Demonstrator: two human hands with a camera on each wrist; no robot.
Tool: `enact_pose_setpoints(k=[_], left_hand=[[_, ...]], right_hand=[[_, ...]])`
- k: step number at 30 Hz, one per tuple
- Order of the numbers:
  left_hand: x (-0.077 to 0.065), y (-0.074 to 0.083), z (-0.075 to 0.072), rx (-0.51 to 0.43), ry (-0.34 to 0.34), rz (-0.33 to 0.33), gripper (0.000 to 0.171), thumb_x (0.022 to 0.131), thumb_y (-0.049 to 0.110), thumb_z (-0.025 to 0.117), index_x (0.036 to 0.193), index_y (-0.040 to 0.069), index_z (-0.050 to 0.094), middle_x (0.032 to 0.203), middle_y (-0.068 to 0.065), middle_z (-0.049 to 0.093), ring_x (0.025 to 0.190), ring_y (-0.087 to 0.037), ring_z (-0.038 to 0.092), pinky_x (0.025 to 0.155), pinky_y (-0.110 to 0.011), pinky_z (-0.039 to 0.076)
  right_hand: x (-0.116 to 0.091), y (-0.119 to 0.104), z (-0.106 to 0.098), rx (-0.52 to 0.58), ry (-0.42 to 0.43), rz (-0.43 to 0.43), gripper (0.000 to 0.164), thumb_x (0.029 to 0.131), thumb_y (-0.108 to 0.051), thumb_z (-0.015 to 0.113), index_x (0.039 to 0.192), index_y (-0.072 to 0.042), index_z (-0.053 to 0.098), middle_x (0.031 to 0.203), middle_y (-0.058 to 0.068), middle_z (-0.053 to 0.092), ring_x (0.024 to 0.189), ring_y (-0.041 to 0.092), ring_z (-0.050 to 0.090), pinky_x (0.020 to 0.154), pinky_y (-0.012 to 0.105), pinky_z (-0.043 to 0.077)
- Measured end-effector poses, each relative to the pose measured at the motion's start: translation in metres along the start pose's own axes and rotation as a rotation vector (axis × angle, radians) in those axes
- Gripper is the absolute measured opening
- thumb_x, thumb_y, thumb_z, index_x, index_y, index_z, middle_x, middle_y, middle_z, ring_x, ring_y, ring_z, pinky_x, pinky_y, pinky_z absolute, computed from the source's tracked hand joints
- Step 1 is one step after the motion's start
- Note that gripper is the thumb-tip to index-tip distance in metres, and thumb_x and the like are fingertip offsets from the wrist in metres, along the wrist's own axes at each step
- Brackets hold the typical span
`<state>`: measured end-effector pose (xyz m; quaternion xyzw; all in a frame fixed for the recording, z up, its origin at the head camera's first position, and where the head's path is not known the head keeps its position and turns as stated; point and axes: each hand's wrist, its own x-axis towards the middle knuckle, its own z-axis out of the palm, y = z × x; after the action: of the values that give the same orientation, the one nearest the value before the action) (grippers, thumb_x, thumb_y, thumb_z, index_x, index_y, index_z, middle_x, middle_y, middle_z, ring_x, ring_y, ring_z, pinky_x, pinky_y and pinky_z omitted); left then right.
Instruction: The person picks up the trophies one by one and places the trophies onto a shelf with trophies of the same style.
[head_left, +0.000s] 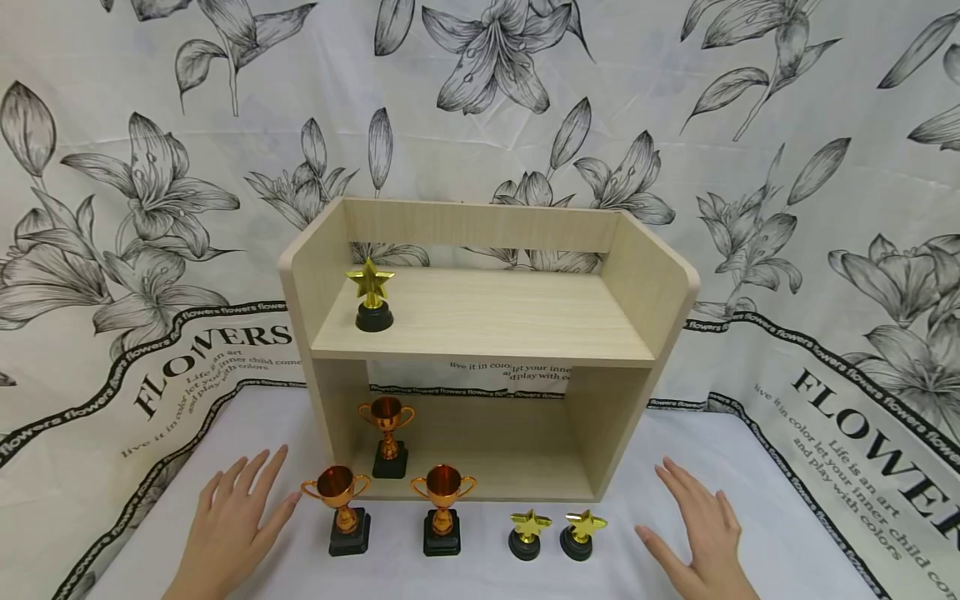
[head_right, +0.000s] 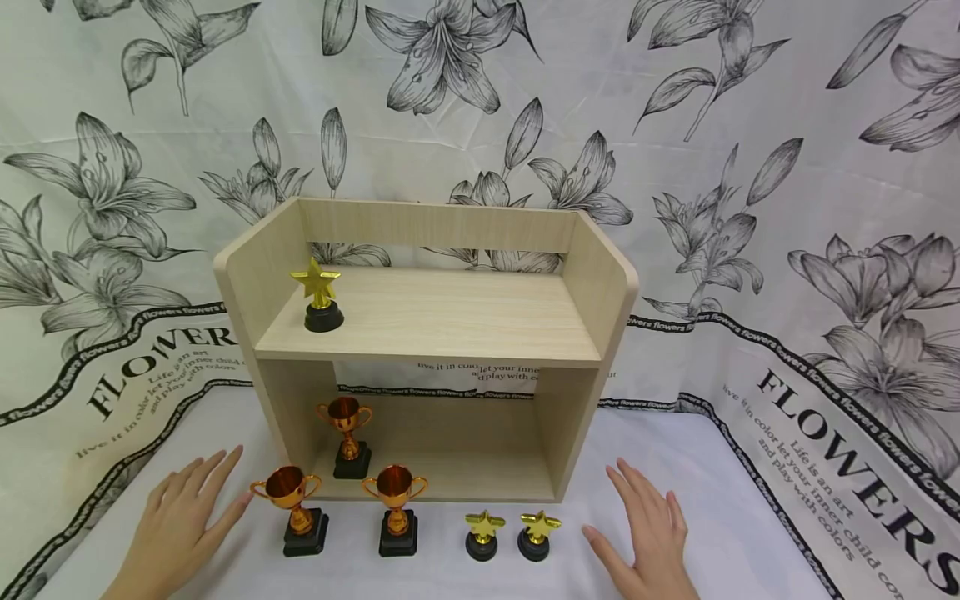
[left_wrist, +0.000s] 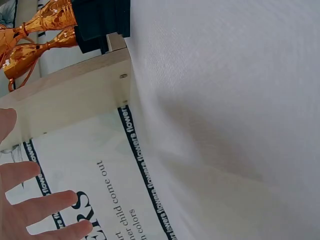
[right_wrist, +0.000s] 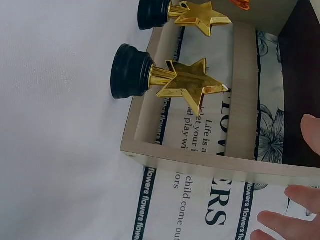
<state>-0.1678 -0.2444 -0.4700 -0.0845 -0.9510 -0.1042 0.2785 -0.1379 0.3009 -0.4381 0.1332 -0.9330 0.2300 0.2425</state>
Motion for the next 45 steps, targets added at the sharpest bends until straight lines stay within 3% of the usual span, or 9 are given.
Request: enact_pose_setpoints(k=[12, 19, 24, 30, 35, 37, 42, 45], left_hand=[[0.005, 0.0, 0.012, -0.13, 0.083, 0.046, 0.06, 0.084, 0.036, 0.065, 0.134, 0.008, 0.049, 0.124, -0.016, 0.055, 0.112, -0.04, 0.048, 0.089, -0.057, 0.032], [0.009, 0.002, 0.018, -0.223, 0.08, 0.008, 0.057, 0.082, 0.03, 0.068, 0.131, 0.006, 0.051, 0.122, -0.017, 0.057, 0.109, -0.038, 0.051, 0.083, -0.057, 0.036], [0.011, 0.001, 0.024, -0.252, 0.061, -0.011, 0.062, 0.078, 0.032, 0.072, 0.131, 0.006, 0.051, 0.121, -0.017, 0.058, 0.108, -0.038, 0.053, 0.08, -0.058, 0.039], [0.014, 0.002, 0.031, -0.328, 0.044, -0.041, 0.065, 0.074, 0.03, 0.076, 0.129, 0.006, 0.052, 0.12, -0.016, 0.059, 0.105, -0.038, 0.055, 0.08, -0.059, 0.04], [0.017, 0.006, 0.037, -0.44, 0.037, -0.067, 0.066, 0.07, 0.02, 0.08, 0.128, 0.006, 0.053, 0.117, -0.014, 0.061, 0.1, -0.033, 0.057, 0.078, -0.057, 0.042], [0.018, 0.007, 0.041, -0.488, 0.047, -0.07, 0.067, 0.068, 0.015, 0.082, 0.127, 0.005, 0.053, 0.115, -0.012, 0.062, 0.098, -0.031, 0.059, 0.078, -0.055, 0.044], [0.021, 0.01, 0.051, -0.56, 0.105, -0.071, 0.066, 0.063, 0.007, 0.084, 0.123, 0.004, 0.057, 0.11, -0.009, 0.065, 0.092, -0.028, 0.062, 0.076, -0.045, 0.047], [0.022, 0.011, 0.055, -0.583, 0.12, -0.088, 0.065, 0.062, 0.004, 0.083, 0.122, 0.005, 0.057, 0.109, -0.008, 0.066, 0.091, -0.028, 0.062, 0.074, -0.042, 0.048]], right_hand=[[0.003, -0.011, 0.001, 0.088, -0.042, 0.017, 0.077, 0.083, -0.024, 0.069, 0.147, -0.016, 0.027, 0.146, 0.019, 0.031, 0.125, 0.043, 0.027, 0.104, 0.06, -0.012], [0.003, -0.016, 0.005, 0.111, -0.07, 0.03, 0.073, 0.085, -0.028, 0.067, 0.146, -0.02, 0.028, 0.146, 0.015, 0.032, 0.13, 0.022, 0.024, 0.106, 0.059, -0.009], [0.003, -0.02, 0.007, 0.135, -0.089, 0.038, 0.071, 0.086, -0.03, 0.066, 0.146, -0.025, 0.028, 0.147, 0.011, 0.031, 0.131, 0.016, 0.022, 0.107, 0.058, -0.008], [0.005, -0.024, 0.007, 0.16, -0.123, 0.046, 0.072, 0.086, -0.03, 0.066, 0.146, -0.025, 0.027, 0.148, 0.011, 0.029, 0.132, 0.027, 0.022, 0.109, 0.055, -0.007], [0.007, -0.025, 0.007, 0.185, -0.154, 0.057, 0.073, 0.086, -0.028, 0.066, 0.146, -0.024, 0.026, 0.15, 0.011, 0.028, 0.133, 0.039, 0.021, 0.109, 0.054, -0.007], [0.008, -0.026, 0.007, 0.192, -0.152, 0.046, 0.072, 0.085, -0.027, 0.067, 0.146, -0.022, 0.028, 0.15, 0.01, 0.028, 0.135, 0.035, 0.019, 0.109, 0.054, -0.006], [0.01, -0.026, 0.008, 0.207, -0.143, 0.02, 0.072, 0.085, -0.024, 0.068, 0.145, -0.023, 0.03, 0.149, 0.009, 0.03, 0.138, 0.008, 0.013, 0.11, 0.055, -0.002], [0.012, -0.027, 0.008, 0.216, -0.145, 0.008, 0.072, 0.084, -0.024, 0.068, 0.145, -0.026, 0.029, 0.149, 0.01, 0.031, 0.137, 0.003, 0.013, 0.11, 0.054, 0.0]])
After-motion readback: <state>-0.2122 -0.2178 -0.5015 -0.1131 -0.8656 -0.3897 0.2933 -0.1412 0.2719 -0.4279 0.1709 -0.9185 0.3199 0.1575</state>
